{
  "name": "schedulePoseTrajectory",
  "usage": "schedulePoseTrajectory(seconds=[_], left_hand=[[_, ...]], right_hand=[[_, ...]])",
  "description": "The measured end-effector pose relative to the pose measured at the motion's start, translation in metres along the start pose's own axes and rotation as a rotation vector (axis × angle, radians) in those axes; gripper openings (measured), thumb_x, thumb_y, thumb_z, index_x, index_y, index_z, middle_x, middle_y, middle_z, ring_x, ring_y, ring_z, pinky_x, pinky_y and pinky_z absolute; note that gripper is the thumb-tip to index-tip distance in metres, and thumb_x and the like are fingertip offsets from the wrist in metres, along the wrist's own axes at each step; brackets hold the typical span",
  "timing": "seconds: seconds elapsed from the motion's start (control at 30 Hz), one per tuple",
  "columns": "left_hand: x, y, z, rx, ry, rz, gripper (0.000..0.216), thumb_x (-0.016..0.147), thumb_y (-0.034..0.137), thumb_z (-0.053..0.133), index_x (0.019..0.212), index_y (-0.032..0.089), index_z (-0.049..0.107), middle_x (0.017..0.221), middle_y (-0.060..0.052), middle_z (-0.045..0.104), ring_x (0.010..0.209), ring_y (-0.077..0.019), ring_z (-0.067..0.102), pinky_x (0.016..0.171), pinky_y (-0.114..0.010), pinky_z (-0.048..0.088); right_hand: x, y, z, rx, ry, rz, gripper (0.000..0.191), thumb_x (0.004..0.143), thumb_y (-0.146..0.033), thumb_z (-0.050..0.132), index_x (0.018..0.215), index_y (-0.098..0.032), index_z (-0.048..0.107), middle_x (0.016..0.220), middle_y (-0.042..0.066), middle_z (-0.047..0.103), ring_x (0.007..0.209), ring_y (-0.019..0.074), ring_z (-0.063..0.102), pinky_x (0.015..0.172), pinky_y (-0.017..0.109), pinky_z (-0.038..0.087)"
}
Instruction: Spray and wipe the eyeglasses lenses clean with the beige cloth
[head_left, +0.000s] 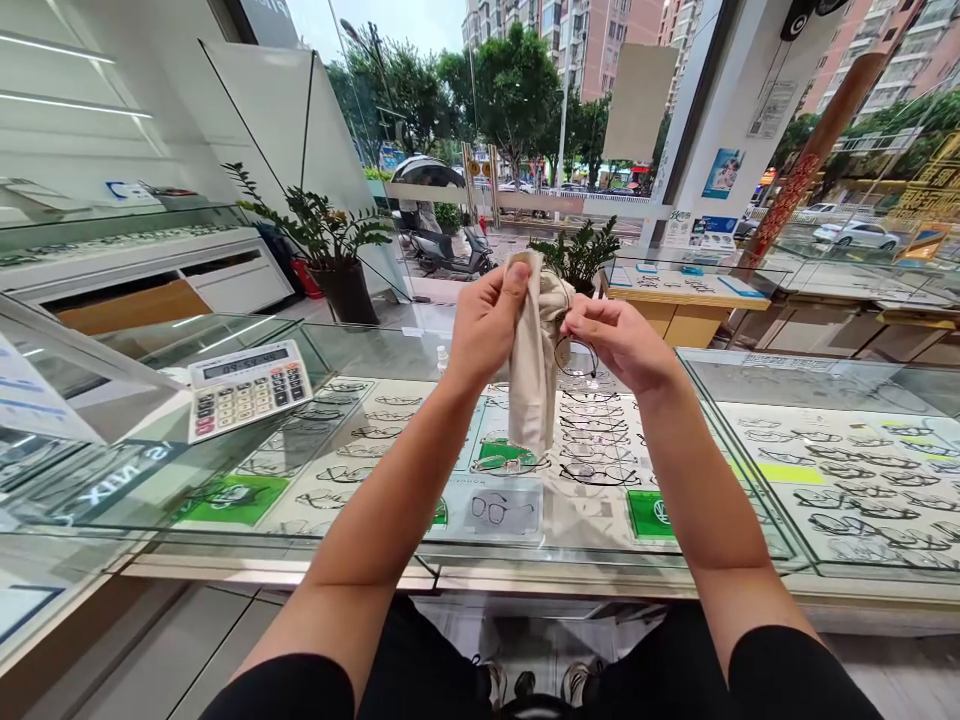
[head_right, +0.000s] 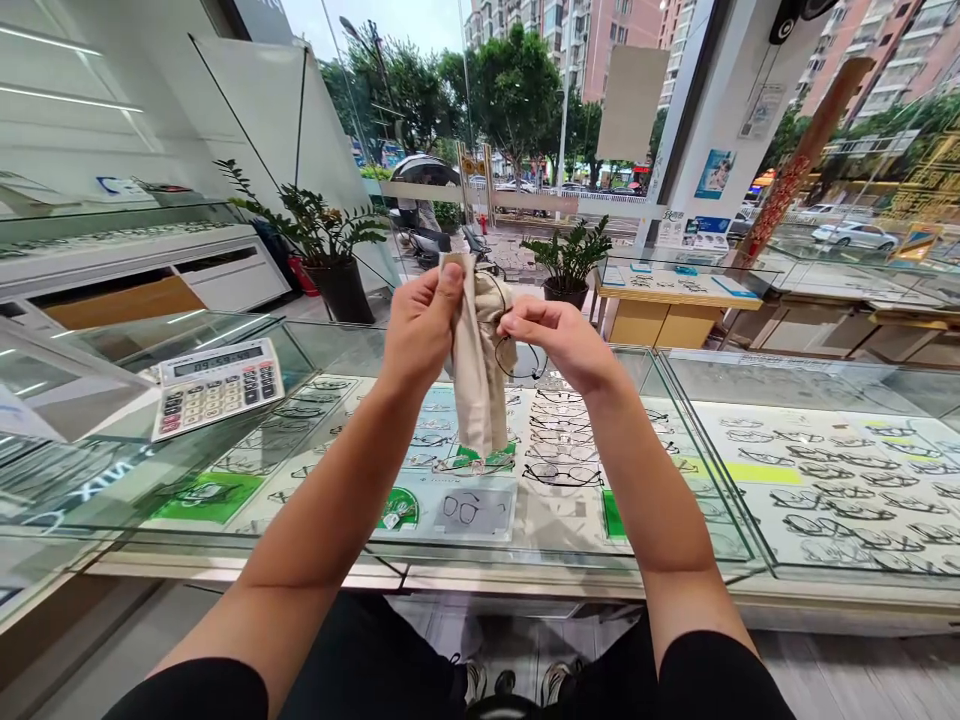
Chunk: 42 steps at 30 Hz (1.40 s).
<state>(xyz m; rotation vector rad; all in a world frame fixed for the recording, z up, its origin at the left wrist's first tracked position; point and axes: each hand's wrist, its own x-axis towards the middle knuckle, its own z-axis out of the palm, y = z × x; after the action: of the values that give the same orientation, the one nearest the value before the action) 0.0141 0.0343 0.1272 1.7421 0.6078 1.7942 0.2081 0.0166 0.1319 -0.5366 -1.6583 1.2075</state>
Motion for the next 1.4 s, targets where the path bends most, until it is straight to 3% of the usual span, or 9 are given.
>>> schedulePoseTrajectory(seconds=[0.23, 0.33, 0.5, 0.67, 0.87, 1.03, 1.17, 1.33, 1.4], left_hand=[[-0.015, 0.016, -0.076, 0.246, 0.055, -0.079, 0.049, 0.095, 0.065, 0.071, 0.077, 0.02, 0.066, 0.069, -0.001, 0.057, 0.062, -0.0139, 0.044, 0.055, -0.026, 0.034], [-0.032, 0.01, -0.113, 0.35, -0.006, -0.292, 0.041, 0.092, 0.06, 0.072, 0.086, 0.02, 0.067, 0.071, 0.001, 0.058, 0.063, -0.0146, 0.045, 0.059, -0.026, 0.034], [-0.064, -0.012, -0.166, 0.717, -0.264, -0.638, 0.041, 0.091, 0.061, 0.068, 0.085, 0.021, 0.06, 0.069, 0.003, 0.056, 0.064, -0.0163, 0.049, 0.062, -0.027, 0.033], [-0.079, -0.031, -0.189, 1.13, -0.541, -0.649, 0.038, 0.088, 0.059, 0.064, 0.083, 0.021, 0.064, 0.084, -0.008, 0.074, 0.076, -0.0273, 0.065, 0.065, -0.032, 0.037], [-0.065, -0.038, -0.15, 1.206, -0.469, -0.397, 0.032, 0.098, 0.048, 0.052, 0.105, 0.021, 0.066, 0.118, -0.015, 0.076, 0.107, -0.0342, 0.067, 0.081, -0.04, 0.044], [-0.051, -0.045, -0.079, 0.998, -0.353, 0.093, 0.025, 0.103, 0.043, 0.05, 0.097, 0.022, 0.064, 0.104, -0.012, 0.076, 0.103, -0.0308, 0.065, 0.095, -0.046, 0.046], [-0.061, -0.057, -0.036, 0.85, -0.172, 0.291, 0.021, 0.103, 0.037, 0.053, 0.09, 0.024, 0.061, 0.094, -0.009, 0.075, 0.097, -0.0283, 0.066, 0.094, -0.046, 0.047], [-0.088, -0.073, -0.024, 0.753, -0.076, 0.372, 0.008, 0.1, 0.031, 0.061, 0.1, 0.023, 0.064, 0.103, -0.01, 0.076, 0.1, -0.0277, 0.069, 0.094, -0.047, 0.052], [-0.094, -0.075, -0.027, 0.743, -0.061, 0.404, 0.019, 0.098, 0.03, 0.066, 0.115, 0.023, 0.065, 0.117, -0.011, 0.076, 0.111, -0.0291, 0.07, 0.1, -0.048, 0.054]], right_hand=[[-0.012, -0.007, 0.0, 0.079, 0.026, 0.075, 0.028, 0.079, -0.047, 0.092, 0.079, -0.023, 0.079, 0.096, 0.003, 0.072, 0.094, 0.0162, 0.064, 0.088, 0.032, 0.052], [-0.014, 0.003, 0.002, 0.131, 0.004, 0.124, 0.029, 0.08, -0.049, 0.092, 0.083, -0.023, 0.08, 0.095, 0.003, 0.078, 0.093, 0.016, 0.069, 0.089, 0.033, 0.055], [-0.026, 0.027, 0.002, 0.203, 0.055, 0.179, 0.036, 0.075, -0.052, 0.096, 0.082, -0.021, 0.079, 0.089, 0.003, 0.08, 0.085, 0.0128, 0.071, 0.088, 0.03, 0.057], [-0.04, 0.048, -0.004, 0.24, 0.15, 0.198, 0.037, 0.073, -0.052, 0.098, 0.081, -0.021, 0.079, 0.089, 0.003, 0.081, 0.088, 0.0133, 0.073, 0.089, 0.03, 0.058], [-0.042, 0.068, -0.01, 0.327, 0.288, 0.247, 0.044, 0.062, -0.053, 0.102, 0.076, -0.02, 0.077, 0.082, 0.001, 0.078, 0.079, 0.0119, 0.07, 0.083, 0.029, 0.057], [-0.043, 0.078, -0.013, 0.337, 0.352, 0.263, 0.046, 0.056, -0.051, 0.104, 0.074, -0.02, 0.075, 0.078, 0.0, 0.077, 0.077, 0.0133, 0.071, 0.082, 0.03, 0.057], [-0.043, 0.081, -0.011, 0.314, 0.383, 0.25, 0.044, 0.053, -0.046, 0.103, 0.072, -0.021, 0.073, 0.075, 0.0, 0.076, 0.077, 0.0141, 0.07, 0.084, 0.031, 0.056], [-0.043, 0.085, 0.001, 0.246, 0.388, 0.222, 0.033, 0.058, -0.04, 0.098, 0.068, -0.021, 0.072, 0.071, 0.0, 0.074, 0.076, 0.0157, 0.068, 0.084, 0.033, 0.053], [-0.043, 0.087, 0.006, 0.173, 0.371, 0.207, 0.03, 0.061, -0.039, 0.096, 0.068, -0.022, 0.073, 0.07, 0.0, 0.073, 0.076, 0.0164, 0.066, 0.082, 0.034, 0.052]])
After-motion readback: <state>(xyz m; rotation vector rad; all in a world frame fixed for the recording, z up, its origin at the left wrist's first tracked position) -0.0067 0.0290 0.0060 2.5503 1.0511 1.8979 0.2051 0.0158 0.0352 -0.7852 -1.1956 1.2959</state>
